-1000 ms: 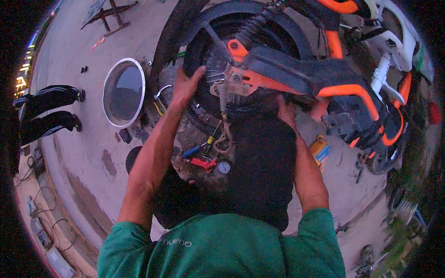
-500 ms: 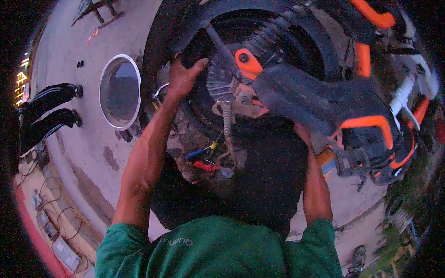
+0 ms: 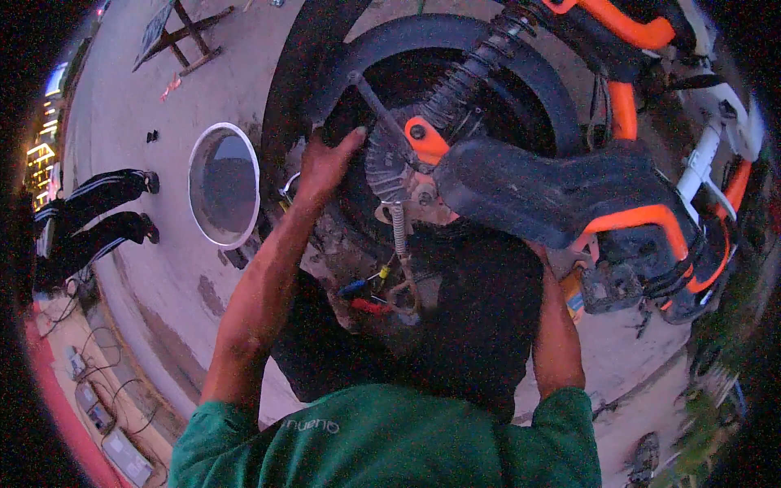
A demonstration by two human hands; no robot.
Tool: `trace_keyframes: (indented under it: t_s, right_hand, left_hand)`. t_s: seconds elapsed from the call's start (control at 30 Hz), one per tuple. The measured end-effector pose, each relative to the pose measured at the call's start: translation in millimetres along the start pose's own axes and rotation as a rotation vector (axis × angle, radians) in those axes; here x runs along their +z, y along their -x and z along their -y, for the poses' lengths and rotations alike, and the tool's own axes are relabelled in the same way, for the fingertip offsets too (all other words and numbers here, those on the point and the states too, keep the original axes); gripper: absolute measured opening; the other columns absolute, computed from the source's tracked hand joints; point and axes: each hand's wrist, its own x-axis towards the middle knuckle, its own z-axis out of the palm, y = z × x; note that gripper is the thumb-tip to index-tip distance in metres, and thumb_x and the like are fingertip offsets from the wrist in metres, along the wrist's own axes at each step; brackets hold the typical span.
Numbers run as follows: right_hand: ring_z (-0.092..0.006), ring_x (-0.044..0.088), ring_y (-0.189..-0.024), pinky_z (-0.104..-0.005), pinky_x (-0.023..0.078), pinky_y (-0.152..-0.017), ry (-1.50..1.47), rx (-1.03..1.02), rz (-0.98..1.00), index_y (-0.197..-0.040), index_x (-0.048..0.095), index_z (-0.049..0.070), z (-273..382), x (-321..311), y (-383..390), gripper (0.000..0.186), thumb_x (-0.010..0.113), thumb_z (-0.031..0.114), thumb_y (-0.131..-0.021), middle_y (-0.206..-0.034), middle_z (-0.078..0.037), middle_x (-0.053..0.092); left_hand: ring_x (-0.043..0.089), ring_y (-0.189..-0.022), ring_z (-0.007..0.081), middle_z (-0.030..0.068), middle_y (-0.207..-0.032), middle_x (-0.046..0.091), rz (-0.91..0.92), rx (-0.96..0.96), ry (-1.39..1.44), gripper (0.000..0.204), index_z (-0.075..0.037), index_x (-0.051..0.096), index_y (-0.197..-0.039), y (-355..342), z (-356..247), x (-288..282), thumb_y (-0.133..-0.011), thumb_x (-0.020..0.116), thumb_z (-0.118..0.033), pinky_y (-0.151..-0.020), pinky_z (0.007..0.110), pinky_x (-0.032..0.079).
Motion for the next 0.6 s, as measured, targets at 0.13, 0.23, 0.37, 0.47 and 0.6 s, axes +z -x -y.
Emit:
trace_keyframes:
  t_s: [0.13, 0.23, 0.37, 0.47, 0.6]
  right_hand:
    - [-0.0309, 0.051, -0.121, -0.039, 0.039, -0.1, 0.006, -0.004, 0.006, -0.141, 0.045, -0.002, 3, 0, -1, 0.067, 0.059, 0.045, -0.096, -0.135, -0.018, 0.052]
    - [-0.03, 0.051, -0.119, -0.0384, 0.04, -0.099, 0.018, 0.005, 0.017, -0.14, 0.046, -0.002, 6, -1, -3, 0.064, 0.059, 0.044, -0.097, -0.133, -0.018, 0.053]
    - [-0.0287, 0.053, -0.116, -0.0376, 0.041, -0.097, 0.029, 0.056, 0.011, -0.139, 0.048, -0.002, 1, -16, 7, 0.061, 0.059, 0.042, -0.097, -0.13, -0.017, 0.055]
    - [-0.0278, 0.053, -0.114, -0.037, 0.041, -0.096, 0.037, 0.096, 0.037, -0.138, 0.049, -0.002, -5, -15, 16, 0.059, 0.059, 0.04, -0.098, -0.128, -0.016, 0.056]
    - [-0.0266, 0.055, -0.111, -0.0362, 0.042, -0.094, 0.053, 0.129, 0.047, -0.137, 0.05, -0.002, -5, -22, 17, 0.056, 0.059, 0.038, -0.098, -0.126, -0.015, 0.057]
  left_hand:
    - [0.064, -0.117, 0.0315, 0.0189, -0.121, 0.069, 0.053, -0.129, -0.09, 0.062, 0.001, 0.066, -0.12, -19, -45, 3, -0.081, 0.079, -0.045, -0.098, 0.038, 0.048]
    - [0.064, -0.118, 0.0317, 0.0186, -0.122, 0.069, -0.026, -0.06, -0.092, 0.06, 0.001, 0.067, -0.122, -24, -32, 8, -0.083, 0.078, -0.044, -0.099, 0.037, 0.047]
    - [0.062, -0.121, 0.0318, 0.0181, -0.127, 0.067, -0.025, 0.026, 0.003, 0.061, 0.0, 0.065, -0.126, -25, -20, 7, -0.085, 0.077, -0.044, -0.102, 0.037, 0.045]
    - [0.061, -0.123, 0.0319, 0.0175, -0.13, 0.066, 0.048, -0.196, -0.095, 0.061, 0.0, 0.063, -0.128, -26, -7, 1, -0.086, 0.076, -0.042, -0.104, 0.037, 0.044]
    - [0.061, -0.122, 0.0314, 0.0175, -0.13, 0.066, 0.084, -0.071, 0.06, 0.06, 0.001, 0.063, -0.129, -39, 19, 4, -0.087, 0.075, -0.041, -0.104, 0.038, 0.044]
